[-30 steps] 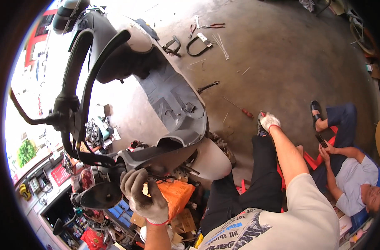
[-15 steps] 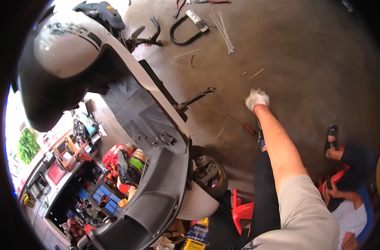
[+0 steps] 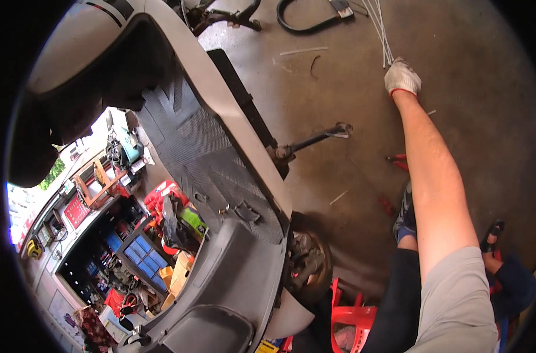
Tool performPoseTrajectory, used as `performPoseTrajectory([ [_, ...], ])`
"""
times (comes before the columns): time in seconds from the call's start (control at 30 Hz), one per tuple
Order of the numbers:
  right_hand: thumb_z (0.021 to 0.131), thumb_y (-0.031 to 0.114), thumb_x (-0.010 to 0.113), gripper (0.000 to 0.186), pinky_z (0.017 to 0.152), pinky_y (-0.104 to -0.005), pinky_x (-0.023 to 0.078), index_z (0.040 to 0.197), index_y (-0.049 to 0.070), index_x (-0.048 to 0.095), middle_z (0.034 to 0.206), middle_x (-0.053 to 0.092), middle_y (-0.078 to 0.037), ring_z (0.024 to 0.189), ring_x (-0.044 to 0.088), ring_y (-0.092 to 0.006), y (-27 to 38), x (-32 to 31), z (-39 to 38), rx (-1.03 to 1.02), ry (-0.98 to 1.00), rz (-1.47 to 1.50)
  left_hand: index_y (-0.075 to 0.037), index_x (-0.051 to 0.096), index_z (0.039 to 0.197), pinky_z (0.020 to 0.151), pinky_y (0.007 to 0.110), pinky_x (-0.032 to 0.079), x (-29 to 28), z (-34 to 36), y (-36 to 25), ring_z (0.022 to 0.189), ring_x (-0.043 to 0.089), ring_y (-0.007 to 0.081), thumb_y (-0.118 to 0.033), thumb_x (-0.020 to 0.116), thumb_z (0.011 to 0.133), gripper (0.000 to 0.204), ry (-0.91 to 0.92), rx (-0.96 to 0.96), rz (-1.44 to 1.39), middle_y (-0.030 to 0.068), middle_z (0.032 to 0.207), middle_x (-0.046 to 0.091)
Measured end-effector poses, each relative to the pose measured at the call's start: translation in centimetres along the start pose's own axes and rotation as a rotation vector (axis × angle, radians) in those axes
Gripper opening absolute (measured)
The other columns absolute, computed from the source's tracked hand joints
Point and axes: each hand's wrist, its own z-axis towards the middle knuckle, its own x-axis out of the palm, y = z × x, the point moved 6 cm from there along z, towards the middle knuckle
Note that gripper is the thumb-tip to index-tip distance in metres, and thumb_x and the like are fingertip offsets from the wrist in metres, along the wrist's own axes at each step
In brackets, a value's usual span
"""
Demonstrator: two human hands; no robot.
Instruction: Repairing the front electrical wiring and dashboard assembly of a scooter using pliers and zip ties.
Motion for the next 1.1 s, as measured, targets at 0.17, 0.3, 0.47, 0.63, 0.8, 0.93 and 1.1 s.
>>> performPoseTrajectory([
  [0.17, 0.090, 0.024, 0.051, 0.041, 0.092, -0.0468, 0.053, 0.126, 0.006, 0.054, 0.122, 0.065, -0.020, 0.111, 0.065, -0.0352, -4.5, 0.9, -6.4, 0.007, 0.096, -0.018, 0.005, 0.060, 0.108, 0.087, 0.046, 0.043, -1.4, -0.4, 1.1, 0.090, 0.057, 0.0322, -0.035, 0.041, 0.104, 0.045, -0.016, 0.007, -0.007, 0.0188, 0.100, 0.060],
  [0.3, 0.090, 0.027, 0.052, 0.042, 0.091, -0.0467, 0.053, 0.126, 0.005, 0.053, 0.125, 0.062, -0.020, 0.108, 0.065, -0.0361, -7.0, -0.4, -10.0, 0.053, 0.132, 0.063, 0.003, 0.064, 0.104, 0.087, 0.045, 0.043, -2.9, -0.5, 2.0, 0.089, 0.056, 0.0313, -0.035, 0.043, 0.103, 0.043, -0.010, 0.039, -0.043, 0.0167, 0.096, 0.061],
  [0.47, 0.090, 0.028, 0.054, 0.039, 0.088, -0.0453, 0.054, 0.123, 0.006, 0.054, 0.120, 0.064, -0.019, 0.106, 0.066, -0.0345, -3.6, -2.8, -6.5, 0.055, -0.029, 0.078, 0.002, 0.066, 0.101, 0.083, 0.045, 0.045, -2.7, -0.3, 1.7, 0.088, 0.059, 0.0313, -0.037, 0.044, 0.102, 0.044, 0.021, 0.048, -0.029, 0.0162, 0.097, 0.063],
  [0.63, 0.090, 0.018, 0.053, 0.029, 0.087, -0.0440, 0.055, 0.114, 0.007, 0.065, 0.119, 0.067, -0.018, 0.108, 0.067, -0.0306, -1.4, -0.2, -2.8, -0.049, -0.019, -0.038, 0.002, 0.065, 0.103, 0.084, 0.044, 0.046, -1.1, -0.5, 0.9, 0.089, 0.060, 0.0320, -0.042, 0.041, 0.102, 0.050, -0.034, -0.014, 0.007, 0.0182, 0.098, 0.064],
  [0.8, 0.085, 0.022, 0.055, 0.029, 0.087, -0.0447, 0.055, 0.105, 0.006, 0.069, 0.111, 0.069, -0.020, 0.105, 0.068, -0.0322, -4.0, 3.4, -6.3, -0.020, 0.141, -0.020, 0.003, 0.063, 0.102, 0.084, 0.045, 0.045, -1.2, 0.0, 0.2, 0.088, 0.060, 0.0354, -0.042, 0.041, 0.102, 0.050, 0.036, 0.054, 0.080, 0.0192, 0.097, 0.063],
  [0.93, 0.081, 0.018, 0.058, 0.032, 0.086, -0.0429, 0.051, 0.108, 0.001, 0.064, 0.105, 0.067, -0.022, 0.098, 0.064, -0.0338, -7.8, 1.4, -17.2, 0.013, 0.139, 0.387, 0.003, 0.065, 0.096, 0.081, 0.046, 0.045, -2.6, -0.1, 1.9, 0.087, 0.059, 0.0339, -0.042, 0.046, 0.100, 0.049, -0.102, 0.000, -0.025, 0.0173, 0.093, 0.063],
  [1.1, 0.087, 0.002, 0.055, 0.032, 0.064, -0.0273, 0.048, 0.119, 0.002, 0.058, 0.086, 0.061, -0.002, 0.071, 0.058, -0.0119, -8.2, -6.8, -35.5, 0.109, 0.529, 1.619, 0.002, 0.063, 0.098, 0.092, 0.041, 0.040, -4.5, 0.1, 4.1, 0.100, 0.053, 0.0277, -0.014, 0.054, 0.088, 0.021, 0.020, 0.171, -0.287, 0.0152, 0.101, 0.057],
])
